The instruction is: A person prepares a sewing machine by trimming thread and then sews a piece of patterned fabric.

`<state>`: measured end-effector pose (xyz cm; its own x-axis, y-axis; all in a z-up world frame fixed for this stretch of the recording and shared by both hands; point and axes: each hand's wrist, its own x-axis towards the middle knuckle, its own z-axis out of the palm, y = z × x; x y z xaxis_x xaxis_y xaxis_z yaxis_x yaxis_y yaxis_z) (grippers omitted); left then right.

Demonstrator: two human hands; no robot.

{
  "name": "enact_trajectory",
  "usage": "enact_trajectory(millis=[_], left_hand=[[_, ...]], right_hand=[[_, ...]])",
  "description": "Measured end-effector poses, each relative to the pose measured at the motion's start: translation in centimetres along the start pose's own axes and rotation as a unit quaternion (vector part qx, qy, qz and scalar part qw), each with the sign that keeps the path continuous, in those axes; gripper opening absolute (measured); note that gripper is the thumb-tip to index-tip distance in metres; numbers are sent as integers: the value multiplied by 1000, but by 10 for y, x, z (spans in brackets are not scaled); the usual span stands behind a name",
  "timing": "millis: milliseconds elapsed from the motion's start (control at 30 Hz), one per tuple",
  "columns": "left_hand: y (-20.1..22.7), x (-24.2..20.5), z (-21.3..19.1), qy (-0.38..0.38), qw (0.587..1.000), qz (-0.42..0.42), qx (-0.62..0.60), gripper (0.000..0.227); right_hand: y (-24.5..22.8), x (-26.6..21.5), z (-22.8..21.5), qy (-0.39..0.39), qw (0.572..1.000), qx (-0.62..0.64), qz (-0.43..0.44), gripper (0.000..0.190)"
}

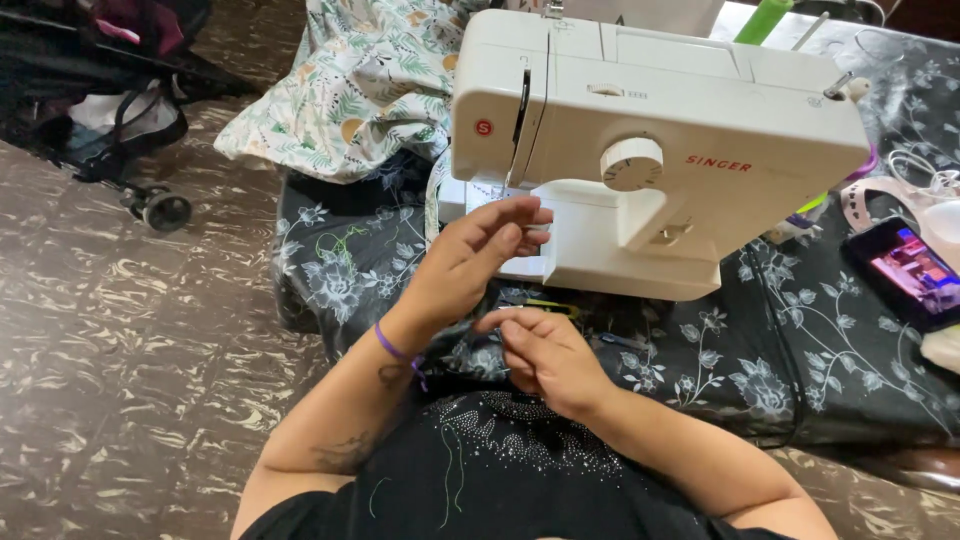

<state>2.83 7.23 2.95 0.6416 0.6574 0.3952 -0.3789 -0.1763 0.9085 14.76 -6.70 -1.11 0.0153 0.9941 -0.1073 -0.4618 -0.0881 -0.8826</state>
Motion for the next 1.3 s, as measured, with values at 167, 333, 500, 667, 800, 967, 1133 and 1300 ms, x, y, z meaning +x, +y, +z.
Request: enact_trajectory(millis=[167,333,500,667,800,967,1133,1300], left_hand=[[-24,26,12,21,954,-75,-289,51],[-53,35,14,139,926,-178,-301,30],[-72,46,3,189,921,-207,-270,29],[-52,42,-11,247,919,-198,-235,25],[-4,31,-25,232,964,-70,-106,26],[70,45,-22,137,986,90,27,27],[118,81,-17,15,981,95,166,38],[106,113,-31,34,998,42,42,37]], right_hand=[[18,-2,-14,-20,999,-20,18,28],[14,5,-36,-21,996,-72,56,32],[3,5,-55,-7,993,-95,75,37],[-13,9,-76,8,990,-139,31,45],[-44,7,-86,74,978,-191,-30,49],[-59,3,-94,91,979,-175,-56,49],[-72,-4,-79,81,968,-239,-17,46],[-69,-9,-92,98,967,-234,-2,47]])
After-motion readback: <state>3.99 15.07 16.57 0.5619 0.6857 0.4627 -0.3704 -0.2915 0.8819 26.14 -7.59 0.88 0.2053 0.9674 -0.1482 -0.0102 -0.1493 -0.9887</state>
